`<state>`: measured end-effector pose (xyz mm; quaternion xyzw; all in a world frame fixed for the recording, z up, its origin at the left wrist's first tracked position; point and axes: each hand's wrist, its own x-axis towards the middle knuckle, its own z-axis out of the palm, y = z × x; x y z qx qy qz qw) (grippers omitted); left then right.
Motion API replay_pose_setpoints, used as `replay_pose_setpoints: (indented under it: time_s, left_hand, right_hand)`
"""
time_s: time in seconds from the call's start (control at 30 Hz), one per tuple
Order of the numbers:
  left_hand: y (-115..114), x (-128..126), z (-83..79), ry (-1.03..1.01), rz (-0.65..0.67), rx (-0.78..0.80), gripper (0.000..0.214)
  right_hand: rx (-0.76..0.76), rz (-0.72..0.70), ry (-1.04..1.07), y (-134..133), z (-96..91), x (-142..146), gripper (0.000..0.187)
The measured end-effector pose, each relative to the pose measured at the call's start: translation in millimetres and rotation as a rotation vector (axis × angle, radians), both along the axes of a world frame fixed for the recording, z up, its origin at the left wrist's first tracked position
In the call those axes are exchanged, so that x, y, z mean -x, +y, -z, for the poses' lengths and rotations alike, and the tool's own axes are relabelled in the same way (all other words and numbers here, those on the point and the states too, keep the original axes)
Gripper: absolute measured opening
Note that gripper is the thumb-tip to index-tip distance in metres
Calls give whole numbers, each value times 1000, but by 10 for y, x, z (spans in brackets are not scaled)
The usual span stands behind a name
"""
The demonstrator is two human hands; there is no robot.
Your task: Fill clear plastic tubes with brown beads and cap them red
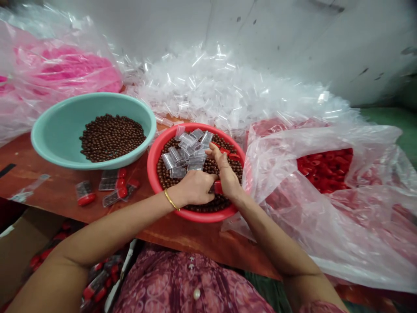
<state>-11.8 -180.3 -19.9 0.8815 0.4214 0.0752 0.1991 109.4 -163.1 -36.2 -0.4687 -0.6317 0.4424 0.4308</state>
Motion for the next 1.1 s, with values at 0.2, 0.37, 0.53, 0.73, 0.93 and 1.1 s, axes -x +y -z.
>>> replay_pose_setpoints:
  time_s: [0.2, 0.37, 0.53, 0.73, 0.93, 1.1]
  left_hand:
    - [-64, 291, -330, -94, -262, -206, 21]
    - [-372, 1153, -557, 304, -508, -248, 19]
    - [-632, 1710, -289, 641, -465, -130, 14]
    - [-549, 1263, -328, 419, -271, -342, 23]
    - [17, 399, -126, 376, 153, -374, 32]
    - [395, 221, -72, 522, 347, -332, 32]
  right_hand:
    - [-147, 178, -122, 233, -174, -231, 60]
    - [-326, -30, -887, 232, -171, -473, 21]
    - [-369, -19, -1219, 213, -90, -445, 24]
    - [-318, 34, -1307, 240, -37, -355, 29]
    - [-318, 53, -1201, 250, 15, -411, 25]
    - [-331, 41, -1104, 258, 27, -442, 23]
